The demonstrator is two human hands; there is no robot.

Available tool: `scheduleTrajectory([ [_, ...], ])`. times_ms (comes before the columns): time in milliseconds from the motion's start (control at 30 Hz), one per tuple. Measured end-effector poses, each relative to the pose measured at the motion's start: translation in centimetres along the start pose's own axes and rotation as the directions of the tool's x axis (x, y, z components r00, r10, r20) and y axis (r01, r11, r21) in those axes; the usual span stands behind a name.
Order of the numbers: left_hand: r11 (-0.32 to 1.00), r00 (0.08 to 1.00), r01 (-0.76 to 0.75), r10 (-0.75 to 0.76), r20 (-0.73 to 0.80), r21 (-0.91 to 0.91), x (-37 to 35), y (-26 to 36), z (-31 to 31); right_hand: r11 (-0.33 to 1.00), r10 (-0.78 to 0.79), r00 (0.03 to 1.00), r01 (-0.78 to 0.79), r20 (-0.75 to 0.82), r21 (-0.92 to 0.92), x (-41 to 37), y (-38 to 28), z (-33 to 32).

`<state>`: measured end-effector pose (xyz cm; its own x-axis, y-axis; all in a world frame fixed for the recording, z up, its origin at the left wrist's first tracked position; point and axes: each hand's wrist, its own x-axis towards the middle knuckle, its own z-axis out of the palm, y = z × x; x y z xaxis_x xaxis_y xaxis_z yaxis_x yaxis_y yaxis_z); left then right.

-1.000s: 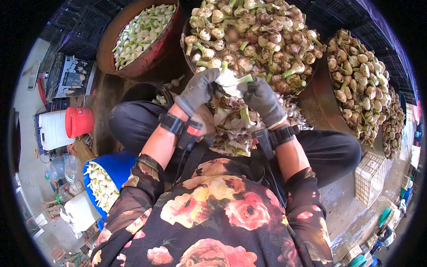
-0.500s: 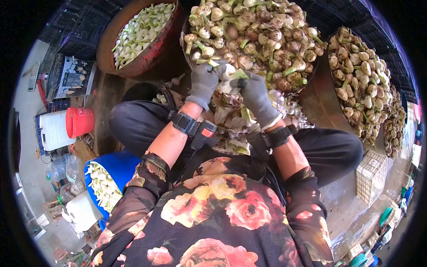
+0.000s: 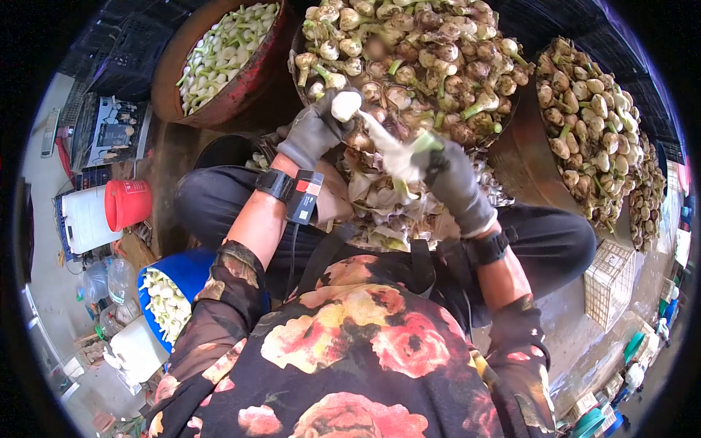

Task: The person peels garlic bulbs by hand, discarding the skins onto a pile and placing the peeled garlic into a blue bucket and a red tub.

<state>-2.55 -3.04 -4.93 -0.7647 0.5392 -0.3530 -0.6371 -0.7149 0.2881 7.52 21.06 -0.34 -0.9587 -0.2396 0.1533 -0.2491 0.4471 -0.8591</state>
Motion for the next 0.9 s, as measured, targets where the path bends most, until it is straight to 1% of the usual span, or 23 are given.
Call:
scheduleTrajectory([
  [33, 0.976, 0.997, -0.074, 0.071, 0.026, 0.207, 0.3, -0.2, -0.8, 0.966, -0.142, 0.989, 0.145, 0.029, -0.214, -0.7, -0.4, 0.5],
  [67, 0.798, 0.975, -0.191, 0.222, 0.016, 0.571, 1.3, 0.2, -2.8, 0.914, -0.267, 0.963, 0.238, -0.044, -0.327, -1.5, -1.1, 0.9],
  [100, 0.48, 0.931, -0.245, 0.358, 0.066, 0.842, 2.7, 0.9, -5.6, 0.984, -0.156, 0.987, 0.158, 0.038, -0.087, -0.9, -2.5, 0.9],
  [133, 0.873, 0.973, -0.18, 0.226, -0.047, 0.454, 2.2, 1.4, -4.6, 0.988, -0.064, 0.988, 0.043, 0.142, 0.148, -0.3, -3.7, 0.7],
  [167, 0.991, 0.983, -0.101, 0.086, -0.159, -0.084, 1.7, 1.8, -3.4, 0.976, 0.122, 0.94, -0.172, 0.317, 0.135, 0.0, -4.3, 0.6],
  [200, 0.993, 0.976, -0.115, 0.113, -0.186, -0.001, 1.5, 2.2, -2.9, 0.923, 0.292, 0.829, -0.375, 0.477, 0.085, 0.4, -4.7, 0.5],
  [233, 0.988, 0.967, -0.128, 0.143, -0.211, 0.084, 1.3, 2.4, -2.6, 0.835, 0.434, 0.661, -0.551, 0.612, 0.002, 0.6, -4.7, 0.6],
  [267, 0.977, 0.957, -0.133, 0.171, -0.235, 0.168, 1.0, 2.6, -2.2, 0.893, 0.444, 0.7, -0.395, 0.56, -0.214, 0.4, -3.9, 1.1],
  [300, 0.963, 0.949, -0.113, 0.178, -0.261, 0.246, 0.3, 2.5, -0.5, 0.877, 0.435, 0.742, -0.223, 0.51, -0.425, 0.3, -2.3, 1.9],
  [333, 0.917, 0.953, -0.062, 0.172, -0.249, 0.394, -0.1, 2.9, 0.5, 0.787, 0.409, 0.784, -0.043, 0.468, -0.615, 0.8, -1.5, 2.3],
  [367, 0.849, 0.956, -0.013, 0.165, -0.242, 0.528, -0.7, 3.5, 1.0, 0.818, 0.496, 0.779, -0.273, 0.383, -0.505, 1.6, -0.7, 2.1],
  [400, 0.76, 0.958, 0.037, 0.157, -0.238, 0.649, -1.4, 4.2, 0.9, 0.875, 0.373, 0.882, -0.231, 0.289, -0.425, 2.0, 2.7, 2.6],
  [433, 0.637, 0.974, 0.104, 0.091, -0.208, 0.764, -1.2, 5.8, 0.2, 0.869, 0.433, 0.848, -0.304, 0.305, -0.39, 3.2, 3.4, 2.5],
  [467, 0.504, 0.958, 0.12, 0.167, -0.233, 0.855, -2.1, 6.4, 2.3, 0.856, 0.488, 0.811, -0.375, 0.321, -0.355, 4.3, 4.1, 2.4],
  [500, 0.19, 0.933, 0.305, 0.134, -0.333, 0.933, -2.2, 8.3, 2.8, 0.832, 0.531, 0.78, -0.407, 0.331, -0.376, 5.3, 5.2, 2.6],
  [533, -0.152, 0.89, 0.452, 0.136, -0.435, 0.879, -2.4, 10.6, 2.9, 0.807, 0.573, 0.746, -0.439, 0.34, -0.395, 6.0, 6.8, 3.3],
  [600, -0.753, 0.838, 0.426, 0.118, -0.533, 0.501, -3.5, 14.3, 3.5, 0.772, 0.618, 0.714, -0.471, 0.33, -0.426, 7.1, 8.2, 4.6],
  [667, -0.811, 0.794, 0.42, 0.111, -0.598, 0.407, -6.3, 16.9, 5.0, 0.751, 0.633, 0.718, -0.48, 0.289, -0.453, 8.5, 8.5, 6.3],
  [733, -0.711, 0.939, 0.313, 0.132, -0.317, 0.63, -7.6, 18.5, 4.0, 0.777, 0.567, 0.717, -0.3, 0.406, -0.554, 10.2, 9.3, 8.4],
  [767, -0.577, 0.963, 0.265, 0.202, -0.18, 0.773, -8.0, 18.2, 3.5, 0.783, 0.532, 0.705, -0.198, 0.469, -0.59, 10.8, 9.4, 9.4],
  [800, -0.466, 0.962, 0.246, 0.221, -0.158, 0.85, -8.2, 17.4, 3.9, 0.782, 0.494, 0.689, -0.087, 0.53, -0.617, 11.6, 9.6, 10.2],
  [833, -0.346, 0.96, 0.22, 0.245, -0.138, 0.912, -8.2, 16.1, 4.4, 0.803, 0.284, 0.768, 0.137, 0.574, -0.58, 11.6, 12.6, 11.8],
  [900, -0.148, 0.962, 0.152, 0.249, -0.112, 0.977, -8.4, 12.9, 5.4, 0.847, 0.356, 0.812, -0.07, 0.462, -0.527, 11.5, 20.6, 17.6],
])
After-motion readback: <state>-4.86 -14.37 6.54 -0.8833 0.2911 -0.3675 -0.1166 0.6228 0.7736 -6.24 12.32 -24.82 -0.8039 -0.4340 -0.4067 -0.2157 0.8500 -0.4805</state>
